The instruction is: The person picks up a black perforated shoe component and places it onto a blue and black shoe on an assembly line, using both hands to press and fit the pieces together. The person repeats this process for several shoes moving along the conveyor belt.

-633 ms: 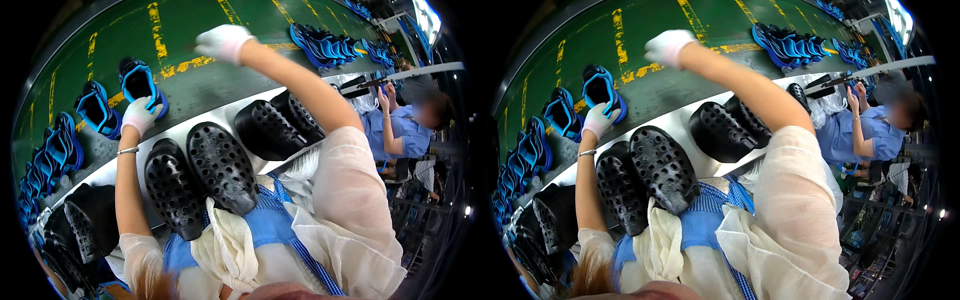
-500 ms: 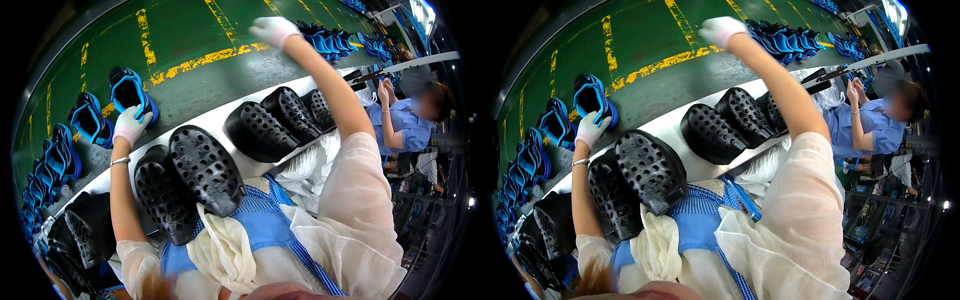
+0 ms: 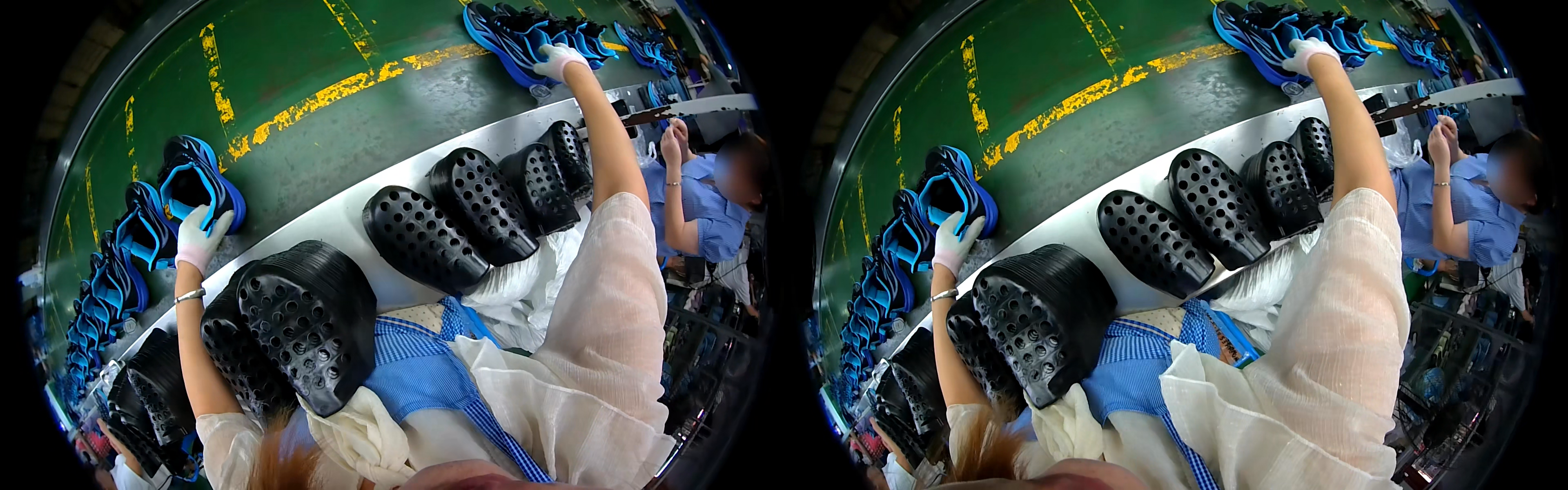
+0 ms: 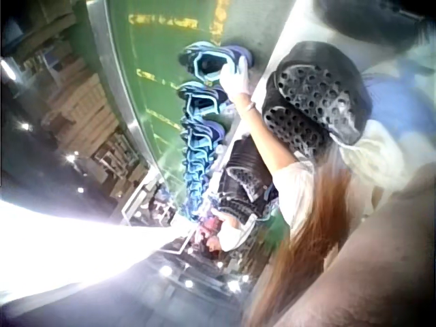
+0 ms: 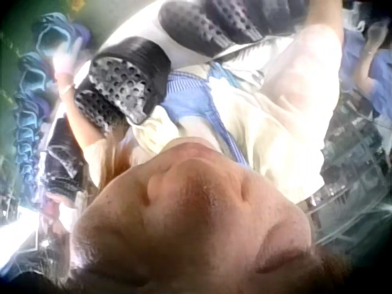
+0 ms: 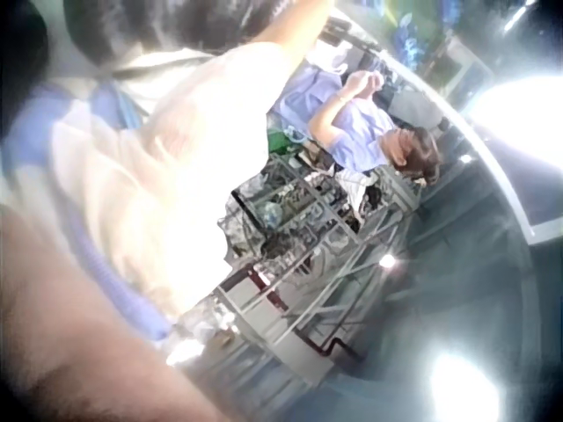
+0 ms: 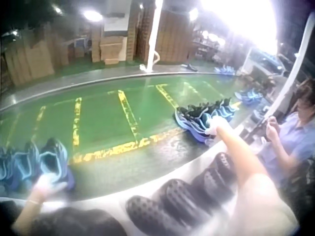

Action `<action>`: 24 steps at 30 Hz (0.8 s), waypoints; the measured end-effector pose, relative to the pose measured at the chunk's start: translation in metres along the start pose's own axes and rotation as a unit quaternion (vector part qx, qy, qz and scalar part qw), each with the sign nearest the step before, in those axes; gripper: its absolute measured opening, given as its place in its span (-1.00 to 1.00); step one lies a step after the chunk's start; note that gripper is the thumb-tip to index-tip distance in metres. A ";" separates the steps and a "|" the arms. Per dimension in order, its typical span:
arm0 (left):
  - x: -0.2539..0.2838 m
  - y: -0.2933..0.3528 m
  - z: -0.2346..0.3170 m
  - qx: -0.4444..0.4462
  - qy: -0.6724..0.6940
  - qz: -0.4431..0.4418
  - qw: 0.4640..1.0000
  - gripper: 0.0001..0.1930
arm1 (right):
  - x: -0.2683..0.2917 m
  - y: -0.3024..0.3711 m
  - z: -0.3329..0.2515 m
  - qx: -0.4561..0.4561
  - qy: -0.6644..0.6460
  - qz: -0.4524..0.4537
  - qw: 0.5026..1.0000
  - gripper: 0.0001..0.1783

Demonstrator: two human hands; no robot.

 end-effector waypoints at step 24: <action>-0.003 0.002 0.007 0.007 0.021 0.035 0.999 -0.60 | 0.100 0.111 -0.241 0.337 -0.149 -0.071 0.927 -0.26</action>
Point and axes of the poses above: each hand's wrist, its own y-axis away from the middle knuckle, its own x-axis out of the back of the hand, z = x × y, the point moved 3 cm from there along -y, towards the middle knuckle
